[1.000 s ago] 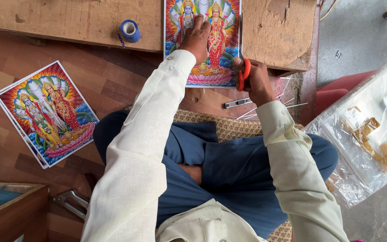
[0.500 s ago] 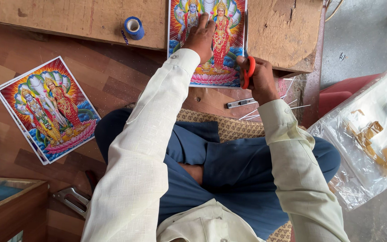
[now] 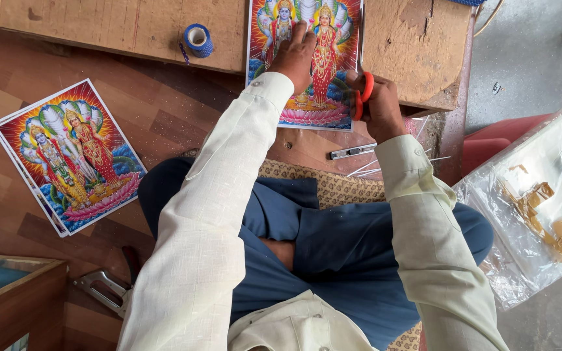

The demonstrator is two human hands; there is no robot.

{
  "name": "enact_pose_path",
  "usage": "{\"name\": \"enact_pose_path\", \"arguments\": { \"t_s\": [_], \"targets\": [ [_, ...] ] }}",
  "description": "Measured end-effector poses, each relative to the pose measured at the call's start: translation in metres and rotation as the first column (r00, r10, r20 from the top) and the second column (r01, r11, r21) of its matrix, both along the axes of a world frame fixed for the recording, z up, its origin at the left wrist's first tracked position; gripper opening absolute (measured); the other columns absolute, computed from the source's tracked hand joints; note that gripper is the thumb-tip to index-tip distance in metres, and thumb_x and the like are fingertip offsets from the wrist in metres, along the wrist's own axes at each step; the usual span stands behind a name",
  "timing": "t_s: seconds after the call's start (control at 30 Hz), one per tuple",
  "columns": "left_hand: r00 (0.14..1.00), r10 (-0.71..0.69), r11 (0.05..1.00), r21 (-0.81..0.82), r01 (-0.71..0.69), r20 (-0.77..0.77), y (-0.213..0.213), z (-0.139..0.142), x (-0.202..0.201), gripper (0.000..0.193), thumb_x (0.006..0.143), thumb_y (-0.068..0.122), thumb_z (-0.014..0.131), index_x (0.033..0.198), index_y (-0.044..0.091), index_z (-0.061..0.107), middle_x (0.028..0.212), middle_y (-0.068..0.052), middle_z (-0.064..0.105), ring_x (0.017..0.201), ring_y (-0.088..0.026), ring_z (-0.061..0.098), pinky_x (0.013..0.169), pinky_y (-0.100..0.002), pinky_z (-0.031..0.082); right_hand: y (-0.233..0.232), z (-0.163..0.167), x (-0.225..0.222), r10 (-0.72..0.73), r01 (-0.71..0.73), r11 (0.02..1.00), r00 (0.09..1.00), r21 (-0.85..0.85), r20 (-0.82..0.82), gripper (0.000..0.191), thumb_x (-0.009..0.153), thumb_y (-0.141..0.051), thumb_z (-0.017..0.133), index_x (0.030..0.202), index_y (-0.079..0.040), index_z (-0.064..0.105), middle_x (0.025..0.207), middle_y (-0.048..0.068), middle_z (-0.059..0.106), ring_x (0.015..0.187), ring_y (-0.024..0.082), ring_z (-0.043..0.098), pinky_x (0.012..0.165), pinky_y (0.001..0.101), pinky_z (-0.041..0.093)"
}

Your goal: The person assembles religious pictures by wrapping printed images with plastic film, applying blue patterned tape to the edges, and attaching them to cardboard backings. The person uses scissors to trim the film and tape, and a utility knife to cut the cardboard. The finished items are placed on a wooden workbench.

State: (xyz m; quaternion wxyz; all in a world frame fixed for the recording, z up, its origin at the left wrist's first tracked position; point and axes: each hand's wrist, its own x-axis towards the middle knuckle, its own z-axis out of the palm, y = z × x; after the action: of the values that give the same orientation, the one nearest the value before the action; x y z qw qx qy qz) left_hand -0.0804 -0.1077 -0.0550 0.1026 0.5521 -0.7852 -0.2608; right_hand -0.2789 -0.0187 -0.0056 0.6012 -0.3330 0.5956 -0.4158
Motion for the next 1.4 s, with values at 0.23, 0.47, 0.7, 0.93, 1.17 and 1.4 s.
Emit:
{"name": "enact_pose_path", "arguments": {
  "t_s": [0.23, 0.47, 0.7, 0.93, 1.17, 1.4],
  "targets": [
    [1.0, 0.007, 0.998, -0.058, -0.008, -0.028, 0.0, -0.003, -0.001, 0.088, 0.077, -0.003, 0.078, 0.152, 0.003, 0.032, 0.163, -0.017, 0.016, 0.136, -0.045, 0.044, 0.109, -0.044, 0.046, -0.001, 0.003, -0.003, 0.03, -0.031, 0.999, 0.999, 0.024, 0.042, 0.034, 0.087, -0.035, 0.083, 0.088, -0.007, 0.063, 0.067, 0.003, 0.057, 0.05, 0.012, 0.052, 0.04, 0.0248, 0.031],
    [1.0, -0.003, 0.999, -0.04, 0.002, -0.019, 0.0, -0.005, 0.0, 0.088, 0.077, -0.003, 0.077, 0.152, 0.002, 0.031, 0.163, -0.018, 0.017, 0.133, -0.045, 0.046, 0.111, -0.043, 0.047, -0.023, -0.001, -0.008, 0.024, -0.023, 0.999, 1.0, 0.031, -0.012, 0.043, 0.087, -0.046, 0.079, 0.098, -0.006, 0.07, 0.067, 0.0, 0.054, 0.05, 0.01, 0.048, 0.042, 0.0245, 0.034],
    [1.0, 0.001, 1.0, -0.01, -0.002, -0.028, 0.002, 0.0, -0.001, 0.089, 0.077, -0.001, 0.079, 0.152, 0.002, 0.031, 0.163, -0.018, 0.016, 0.133, -0.045, 0.046, 0.109, -0.043, 0.047, -0.022, -0.017, -0.011, 0.018, -0.017, 0.999, 0.999, -0.029, 0.036, 0.04, 0.088, -0.038, 0.084, 0.091, -0.004, 0.063, 0.068, 0.002, 0.056, 0.05, 0.012, 0.05, 0.041, 0.0263, 0.032],
    [1.0, 0.005, 1.0, -0.022, -0.006, -0.026, 0.002, -0.001, -0.002, 0.088, 0.077, -0.001, 0.079, 0.152, 0.002, 0.032, 0.163, -0.017, 0.018, 0.135, -0.044, 0.046, 0.112, -0.042, 0.045, -0.027, -0.006, -0.011, 0.045, -0.045, 0.999, 0.999, 0.002, -0.008, 0.042, 0.088, -0.047, 0.078, 0.093, -0.007, 0.069, 0.062, 0.002, 0.057, 0.046, 0.011, 0.05, 0.038, 0.0249, 0.028],
    [0.999, 0.02, 0.999, -0.036, -0.021, -0.028, 0.002, -0.002, -0.003, 0.087, 0.077, -0.003, 0.077, 0.153, 0.004, 0.033, 0.164, -0.017, 0.018, 0.134, -0.043, 0.047, 0.112, -0.043, 0.046, -0.04, -0.006, -0.012, 0.109, -0.108, 0.994, 0.993, -0.021, 0.033, 0.043, 0.091, -0.049, 0.077, 0.094, -0.007, 0.067, 0.063, 0.001, 0.056, 0.047, 0.011, 0.05, 0.039, 0.0249, 0.028],
    [0.999, 0.012, 1.0, 0.0, -0.012, -0.036, 0.002, 0.002, -0.002, 0.086, 0.079, -0.006, 0.073, 0.153, 0.001, 0.032, 0.165, -0.018, 0.016, 0.132, -0.043, 0.048, 0.109, -0.042, 0.049, -0.041, -0.016, -0.015, 0.023, -0.022, 1.0, 0.999, -0.02, 0.043, 0.039, 0.089, -0.04, 0.085, 0.095, -0.007, 0.065, 0.068, 0.004, 0.061, 0.051, 0.014, 0.056, 0.043, 0.027, 0.037]
  ]
}}
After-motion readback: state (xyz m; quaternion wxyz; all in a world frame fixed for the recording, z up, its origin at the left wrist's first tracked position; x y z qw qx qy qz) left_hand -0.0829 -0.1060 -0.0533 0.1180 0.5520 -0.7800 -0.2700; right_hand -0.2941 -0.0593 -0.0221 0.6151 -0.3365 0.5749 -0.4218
